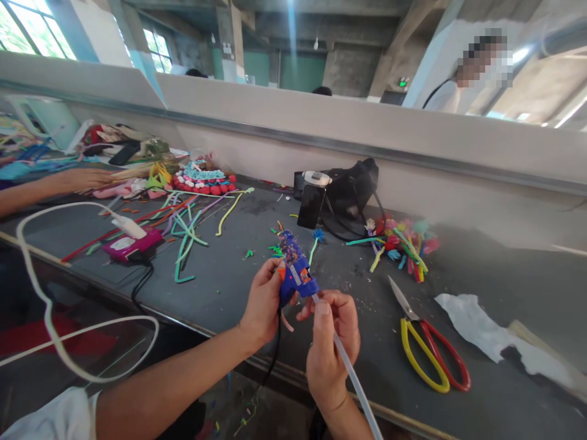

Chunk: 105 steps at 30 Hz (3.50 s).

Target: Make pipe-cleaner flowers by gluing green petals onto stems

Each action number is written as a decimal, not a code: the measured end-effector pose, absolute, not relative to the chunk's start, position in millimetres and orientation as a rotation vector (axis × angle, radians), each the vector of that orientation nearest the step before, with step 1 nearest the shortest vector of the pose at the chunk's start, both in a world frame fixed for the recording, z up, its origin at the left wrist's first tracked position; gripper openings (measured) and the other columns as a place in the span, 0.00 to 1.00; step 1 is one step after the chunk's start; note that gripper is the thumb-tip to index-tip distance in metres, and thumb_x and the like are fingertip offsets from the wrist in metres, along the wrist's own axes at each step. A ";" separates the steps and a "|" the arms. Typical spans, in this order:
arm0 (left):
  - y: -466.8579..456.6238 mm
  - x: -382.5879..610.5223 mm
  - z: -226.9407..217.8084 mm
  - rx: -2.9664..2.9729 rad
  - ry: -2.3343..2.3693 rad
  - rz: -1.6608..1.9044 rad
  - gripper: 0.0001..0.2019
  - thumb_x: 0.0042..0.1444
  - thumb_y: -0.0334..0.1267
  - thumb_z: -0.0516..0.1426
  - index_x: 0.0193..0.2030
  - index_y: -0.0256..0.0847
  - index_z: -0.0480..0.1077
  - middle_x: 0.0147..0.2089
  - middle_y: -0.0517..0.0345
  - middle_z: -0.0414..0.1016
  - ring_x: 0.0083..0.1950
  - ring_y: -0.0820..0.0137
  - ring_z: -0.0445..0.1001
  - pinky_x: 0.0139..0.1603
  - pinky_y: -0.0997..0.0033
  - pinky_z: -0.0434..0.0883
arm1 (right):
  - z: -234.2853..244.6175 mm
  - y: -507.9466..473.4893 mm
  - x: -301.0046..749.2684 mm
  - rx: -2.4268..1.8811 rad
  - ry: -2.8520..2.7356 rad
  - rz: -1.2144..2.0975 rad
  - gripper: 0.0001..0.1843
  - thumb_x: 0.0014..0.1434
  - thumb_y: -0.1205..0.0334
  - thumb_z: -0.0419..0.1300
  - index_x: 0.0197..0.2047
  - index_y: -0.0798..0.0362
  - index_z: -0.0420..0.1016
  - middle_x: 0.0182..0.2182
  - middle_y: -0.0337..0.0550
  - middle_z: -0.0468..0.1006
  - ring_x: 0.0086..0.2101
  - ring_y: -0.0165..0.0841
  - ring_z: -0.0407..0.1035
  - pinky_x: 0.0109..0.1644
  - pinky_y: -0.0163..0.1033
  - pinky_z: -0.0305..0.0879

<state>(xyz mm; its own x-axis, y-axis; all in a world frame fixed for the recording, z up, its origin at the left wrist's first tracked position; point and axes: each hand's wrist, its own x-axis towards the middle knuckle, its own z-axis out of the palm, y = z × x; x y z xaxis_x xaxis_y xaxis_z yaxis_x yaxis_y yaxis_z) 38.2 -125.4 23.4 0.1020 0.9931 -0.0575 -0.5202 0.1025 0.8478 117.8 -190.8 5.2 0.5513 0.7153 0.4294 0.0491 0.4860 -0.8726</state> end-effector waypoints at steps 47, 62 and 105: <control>-115.8 19.5 27.5 0.721 0.798 1.055 0.07 0.51 0.38 0.58 0.31 0.40 0.62 0.19 0.67 0.64 0.13 0.82 0.51 0.14 0.79 0.45 | 20.3 -194.0 188.3 -1.405 -1.094 0.886 0.21 0.59 0.44 0.62 0.31 0.55 0.79 0.27 0.44 0.76 0.25 0.28 0.63 0.26 0.32 0.59; -124.1 20.8 27.3 0.815 0.842 0.989 0.08 0.52 0.39 0.58 0.31 0.41 0.61 0.19 0.65 0.67 0.13 0.81 0.55 0.13 0.79 0.47 | 12.9 -200.6 173.3 -1.530 -1.360 0.586 0.21 0.62 0.43 0.57 0.29 0.51 0.72 0.24 0.38 0.73 0.24 0.30 0.65 0.30 0.35 0.59; -123.5 22.7 26.4 0.797 0.835 0.969 0.08 0.52 0.38 0.58 0.29 0.41 0.61 0.18 0.66 0.66 0.12 0.81 0.54 0.13 0.79 0.46 | 7.3 -195.2 171.8 -1.602 -1.163 0.643 0.20 0.50 0.43 0.68 0.34 0.51 0.77 0.16 0.35 0.69 0.20 0.32 0.63 0.22 0.36 0.54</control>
